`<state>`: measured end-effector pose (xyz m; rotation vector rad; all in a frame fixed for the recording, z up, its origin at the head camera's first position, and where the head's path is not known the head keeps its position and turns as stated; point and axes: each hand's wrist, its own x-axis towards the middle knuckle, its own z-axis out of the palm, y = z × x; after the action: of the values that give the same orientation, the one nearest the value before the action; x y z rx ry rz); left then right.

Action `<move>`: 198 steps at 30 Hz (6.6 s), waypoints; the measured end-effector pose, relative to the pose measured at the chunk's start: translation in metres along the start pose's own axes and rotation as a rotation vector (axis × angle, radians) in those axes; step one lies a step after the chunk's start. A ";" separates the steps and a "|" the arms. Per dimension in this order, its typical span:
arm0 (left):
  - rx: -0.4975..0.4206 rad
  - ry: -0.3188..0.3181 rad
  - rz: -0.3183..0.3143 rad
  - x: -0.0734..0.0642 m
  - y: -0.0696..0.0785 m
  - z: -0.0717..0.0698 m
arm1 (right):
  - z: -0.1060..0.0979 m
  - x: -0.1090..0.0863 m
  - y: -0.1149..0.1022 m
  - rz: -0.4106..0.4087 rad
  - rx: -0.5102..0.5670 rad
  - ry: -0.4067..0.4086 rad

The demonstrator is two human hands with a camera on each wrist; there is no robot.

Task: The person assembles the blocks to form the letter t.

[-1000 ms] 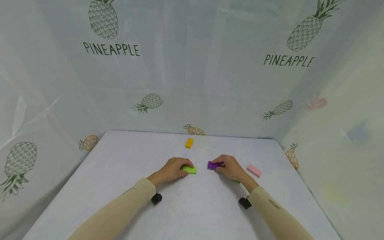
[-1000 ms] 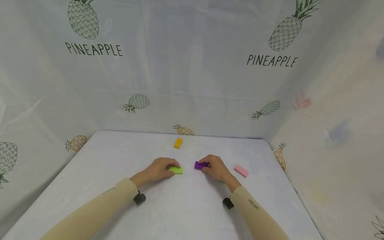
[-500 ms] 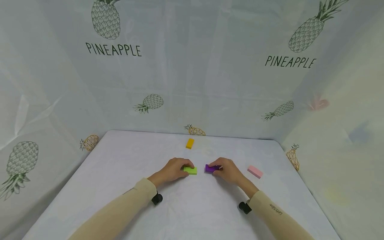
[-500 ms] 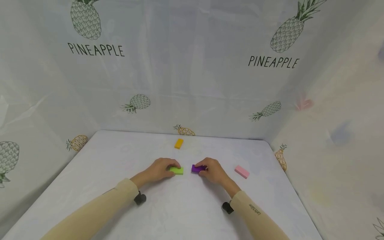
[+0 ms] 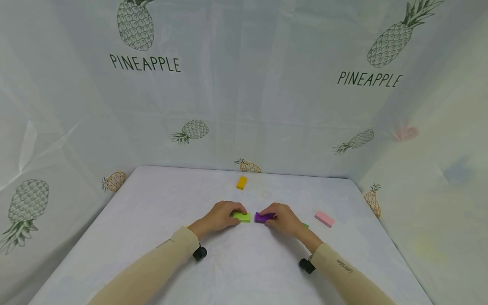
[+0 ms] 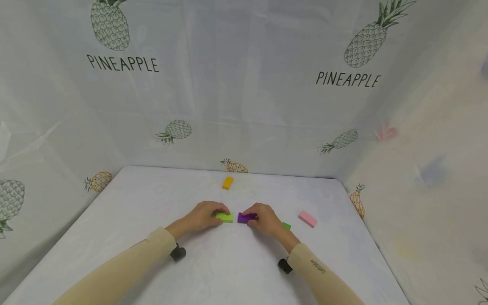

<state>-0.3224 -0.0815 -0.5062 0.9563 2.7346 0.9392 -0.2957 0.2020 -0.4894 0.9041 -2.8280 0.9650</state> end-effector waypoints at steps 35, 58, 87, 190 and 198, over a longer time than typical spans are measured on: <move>0.000 0.009 0.007 0.001 -0.002 0.001 | 0.014 0.010 -0.009 0.029 -0.042 0.001; -0.004 0.011 0.006 0.000 0.002 -0.001 | 0.012 0.011 -0.013 0.061 -0.050 -0.013; 0.019 0.005 0.012 0.002 0.000 -0.001 | -0.002 0.015 -0.008 -0.014 -0.043 -0.114; 0.269 -0.071 0.089 0.080 -0.039 -0.068 | 0.000 0.016 0.007 0.008 -0.016 -0.132; 0.293 -0.085 0.101 0.089 -0.039 -0.065 | -0.001 0.015 0.007 -0.003 -0.027 -0.131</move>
<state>-0.4321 -0.0865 -0.4672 1.1600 2.8233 0.5018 -0.3117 0.1994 -0.4890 1.0048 -2.9380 0.8971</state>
